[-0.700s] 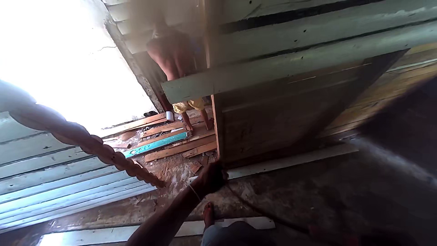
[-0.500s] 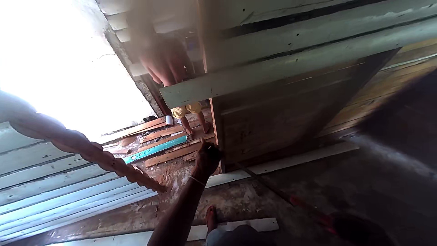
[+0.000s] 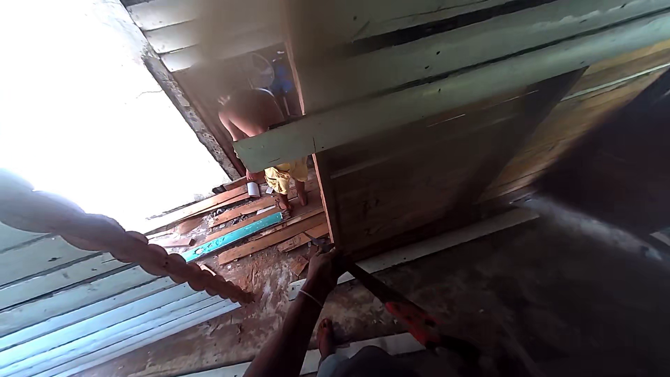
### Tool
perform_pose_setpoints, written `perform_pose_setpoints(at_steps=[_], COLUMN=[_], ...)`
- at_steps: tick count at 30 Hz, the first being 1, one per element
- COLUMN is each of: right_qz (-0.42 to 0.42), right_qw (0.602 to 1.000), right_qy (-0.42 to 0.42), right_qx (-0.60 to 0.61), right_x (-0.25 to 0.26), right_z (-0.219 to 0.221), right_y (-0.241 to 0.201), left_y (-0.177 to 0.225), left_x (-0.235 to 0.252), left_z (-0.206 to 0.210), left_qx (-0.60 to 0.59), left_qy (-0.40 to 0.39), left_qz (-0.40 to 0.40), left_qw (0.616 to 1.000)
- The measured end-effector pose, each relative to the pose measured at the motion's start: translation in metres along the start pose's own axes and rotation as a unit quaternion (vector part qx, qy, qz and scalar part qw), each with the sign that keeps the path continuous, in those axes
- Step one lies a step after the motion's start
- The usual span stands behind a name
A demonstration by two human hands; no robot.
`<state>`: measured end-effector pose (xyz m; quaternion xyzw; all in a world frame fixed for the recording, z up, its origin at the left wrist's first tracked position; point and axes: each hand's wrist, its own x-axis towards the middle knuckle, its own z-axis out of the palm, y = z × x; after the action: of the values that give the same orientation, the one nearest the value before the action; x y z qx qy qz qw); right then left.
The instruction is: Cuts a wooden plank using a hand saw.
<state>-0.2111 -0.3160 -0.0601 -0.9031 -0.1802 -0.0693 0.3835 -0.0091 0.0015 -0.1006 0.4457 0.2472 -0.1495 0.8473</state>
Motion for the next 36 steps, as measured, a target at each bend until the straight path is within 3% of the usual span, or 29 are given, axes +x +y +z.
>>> perform_pose_setpoints(at_steps=[2, 7, 11, 14, 18, 21, 24, 27, 31, 34, 36], right_qz=[0.0, 0.112, 0.196, 0.193, 0.268, 0.197, 0.195, 0.212, 0.207, 0.173, 0.198], right_qw=[0.999, 0.991, 0.972, 0.921, 0.833, 0.75, 0.725, 0.736, 0.692, 0.668, 0.67], right_qy=[0.029, 0.063, 0.043, -0.003, -0.051, -0.141, -0.149, -0.143, -0.171, -0.162, -0.147], right_qx=[-0.025, -0.032, 0.124, 0.34, 0.481, 0.615, 0.643, 0.626, 0.67, 0.705, 0.701], right_x=[0.003, 0.008, 0.017, 0.002, 0.003, -0.008, 0.001, 0.016, 0.043, 0.061, 0.07], right_z=[0.003, -0.022, -0.029, -0.005, 0.031, 0.076, 0.087, 0.092, 0.098, 0.098, 0.096], right_y=[0.0, -0.009, -0.027, 0.001, -0.017, 0.022, 0.023, 0.015, -0.006, -0.023, -0.025], left_y=[0.007, 0.036, 0.052, 0.057, 0.057, 0.055, 0.06, 0.07, 0.082, 0.101, 0.126], left_x=[-0.001, -0.012, -0.012, -0.004, 0.004, 0.012, 0.016, 0.022, 0.033, 0.035, 0.025], left_z=[-0.003, -0.003, -0.008, -0.009, -0.003, 0.005, 0.021, 0.041, 0.07, 0.086, 0.092], left_qx=[-0.019, -0.009, -0.033, -0.058, -0.091, -0.113, -0.126, -0.136, -0.123, -0.032, 0.165], left_qy=[-0.016, -0.069, -0.11, -0.136, -0.193, -0.286, -0.377, -0.424, -0.461, -0.408, -0.237], left_qz=[0.028, 0.095, 0.121, 0.131, 0.141, 0.14, 0.143, 0.155, 0.153, 0.175, 0.286], left_qw=[0.999, 0.993, 0.986, 0.98, 0.967, 0.941, 0.906, 0.882, 0.865, 0.896, 0.914])
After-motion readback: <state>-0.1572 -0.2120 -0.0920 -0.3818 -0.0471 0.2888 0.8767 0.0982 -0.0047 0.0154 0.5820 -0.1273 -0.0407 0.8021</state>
